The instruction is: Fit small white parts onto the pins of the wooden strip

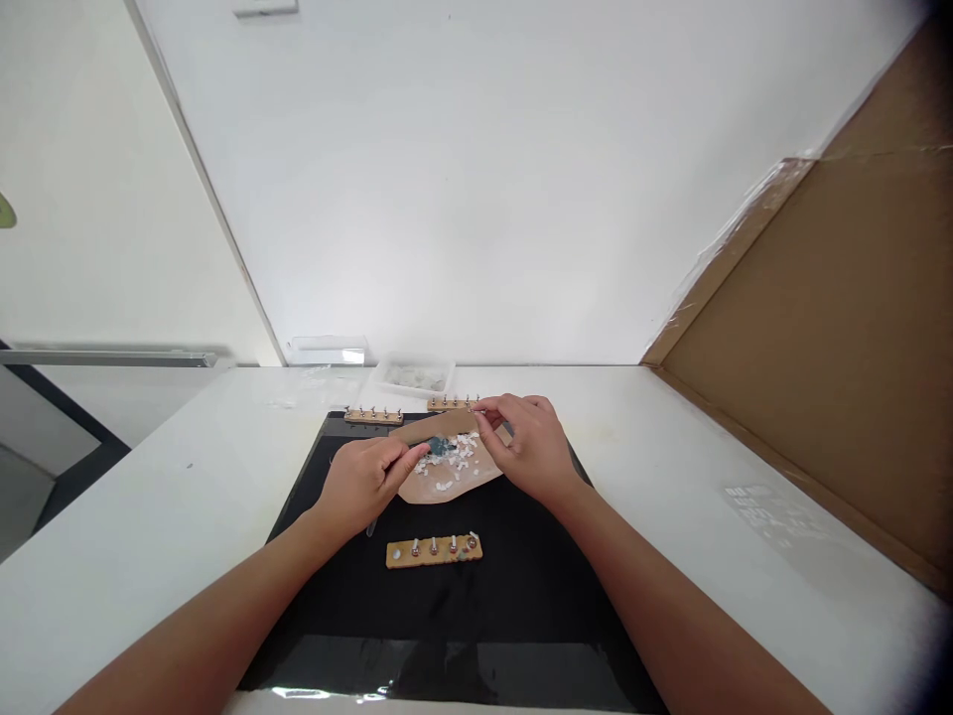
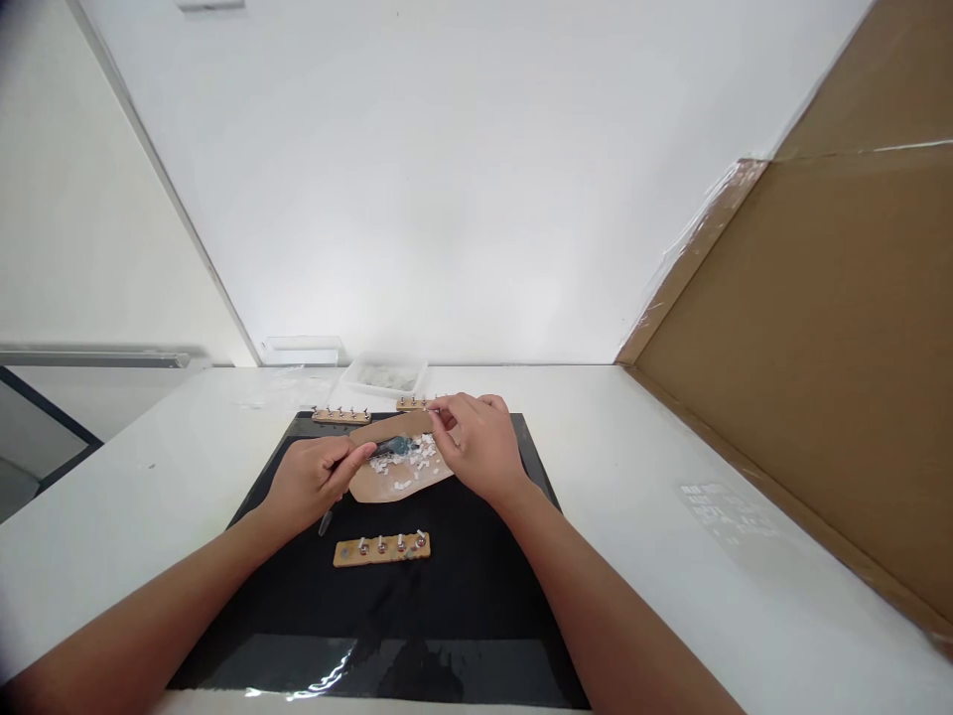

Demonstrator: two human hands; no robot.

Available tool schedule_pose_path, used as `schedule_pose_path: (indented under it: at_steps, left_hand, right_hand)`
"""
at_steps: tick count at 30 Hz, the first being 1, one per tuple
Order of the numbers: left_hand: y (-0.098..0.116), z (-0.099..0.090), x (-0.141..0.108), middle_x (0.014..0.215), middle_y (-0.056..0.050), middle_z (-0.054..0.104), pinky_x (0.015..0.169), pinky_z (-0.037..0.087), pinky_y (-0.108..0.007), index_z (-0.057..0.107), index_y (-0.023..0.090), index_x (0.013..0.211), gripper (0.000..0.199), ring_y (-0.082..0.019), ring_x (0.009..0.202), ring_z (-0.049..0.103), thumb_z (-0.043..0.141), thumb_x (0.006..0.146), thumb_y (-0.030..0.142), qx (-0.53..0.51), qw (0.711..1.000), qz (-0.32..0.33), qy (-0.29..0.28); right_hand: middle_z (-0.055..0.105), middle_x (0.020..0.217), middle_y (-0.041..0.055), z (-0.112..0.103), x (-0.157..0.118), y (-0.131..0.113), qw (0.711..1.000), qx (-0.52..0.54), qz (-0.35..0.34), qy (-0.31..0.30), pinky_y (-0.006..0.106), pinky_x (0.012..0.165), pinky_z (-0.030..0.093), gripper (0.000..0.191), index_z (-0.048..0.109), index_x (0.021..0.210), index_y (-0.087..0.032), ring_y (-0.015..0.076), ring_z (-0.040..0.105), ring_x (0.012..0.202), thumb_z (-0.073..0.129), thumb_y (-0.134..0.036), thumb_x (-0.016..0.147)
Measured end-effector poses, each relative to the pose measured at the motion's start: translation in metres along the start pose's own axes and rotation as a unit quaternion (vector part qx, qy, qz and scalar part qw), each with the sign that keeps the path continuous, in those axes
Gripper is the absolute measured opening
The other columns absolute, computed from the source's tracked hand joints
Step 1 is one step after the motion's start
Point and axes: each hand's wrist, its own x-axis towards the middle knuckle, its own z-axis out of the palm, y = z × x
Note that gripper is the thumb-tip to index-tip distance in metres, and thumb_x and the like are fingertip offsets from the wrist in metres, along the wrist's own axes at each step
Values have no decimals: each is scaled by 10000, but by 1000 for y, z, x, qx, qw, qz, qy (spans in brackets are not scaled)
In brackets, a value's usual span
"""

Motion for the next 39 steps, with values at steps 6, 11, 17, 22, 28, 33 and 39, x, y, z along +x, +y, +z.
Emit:
schedule_pose_path:
  at_steps: [6, 11, 17, 22, 28, 33, 39]
  left_hand:
    - [2, -1, 0, 503, 22, 575, 569, 423, -265, 547, 204, 632, 529, -136, 501, 582, 450, 1098, 434, -20, 999, -33, -9]
    - [4, -3, 1, 531, 29, 625, 600, 455, -270, 596, 211, 701, 483, -146, 545, 639, 410, 1111, 385, -32, 998, -50, -21]
    - [3, -1, 2, 578, 20, 677, 616, 475, -292, 667, 216, 767, 447, -172, 599, 684, 430, 1103, 391, -23, 998, -61, -18]
    - [4, -3, 3, 723, 17, 790, 649, 527, -288, 746, 229, 780, 428, -173, 662, 736, 499, 1081, 406, -37, 996, -79, 9]
    - [-4, 3, 2, 1087, -10, 839, 761, 600, -306, 692, 233, 1331, 335, -206, 875, 797, 522, 1067, 350, -33, 997, -73, 3]
    - [-9, 7, 2, 1166, -32, 823, 657, 578, -302, 633, 225, 1414, 381, -190, 730, 761, 472, 1083, 325, -27, 997, -73, 2]
    - [-3, 4, 1, 983, -10, 846, 731, 571, -322, 590, 218, 1400, 366, -193, 734, 761, 494, 1063, 323, -56, 995, -83, 0]
  right_hand:
    - [794, 961, 1, 0, 0, 0, 1000, 7, -7, 8, 391, 920, 406, 128, 697, 1072, -240, 174, 742, 827, 580, -273, 1032]
    - [786, 932, 10, 1, 0, 0, 1000, 0, -11, -10, 398, 903, 430, 141, 695, 1074, -237, 192, 736, 828, 566, -279, 1039]
    - [744, 1095, 68, -4, 2, 6, 999, -31, 10, -20, 328, 692, 477, 208, 645, 1103, -246, 218, 705, 918, 450, -317, 1089]
    - [754, 1072, 63, -14, 6, 28, 995, -48, 91, 6, 347, 694, 486, 240, 613, 1051, -251, 233, 705, 890, 396, -343, 1098]
    - [771, 919, -6, -10, 1, 40, 987, 26, 148, -52, 329, 677, 492, 288, 542, 1108, -249, 169, 716, 653, 297, -399, 1129]
    - [740, 735, -59, -20, 2, 27, 979, 100, 148, -102, 315, 617, 480, 310, 509, 1048, -265, 155, 619, 501, 289, -469, 1126]
    - [755, 704, -38, -55, 8, -11, 909, 213, 112, -340, 305, 619, 510, 423, 557, 813, -256, 150, 645, 537, 339, -468, 1107]
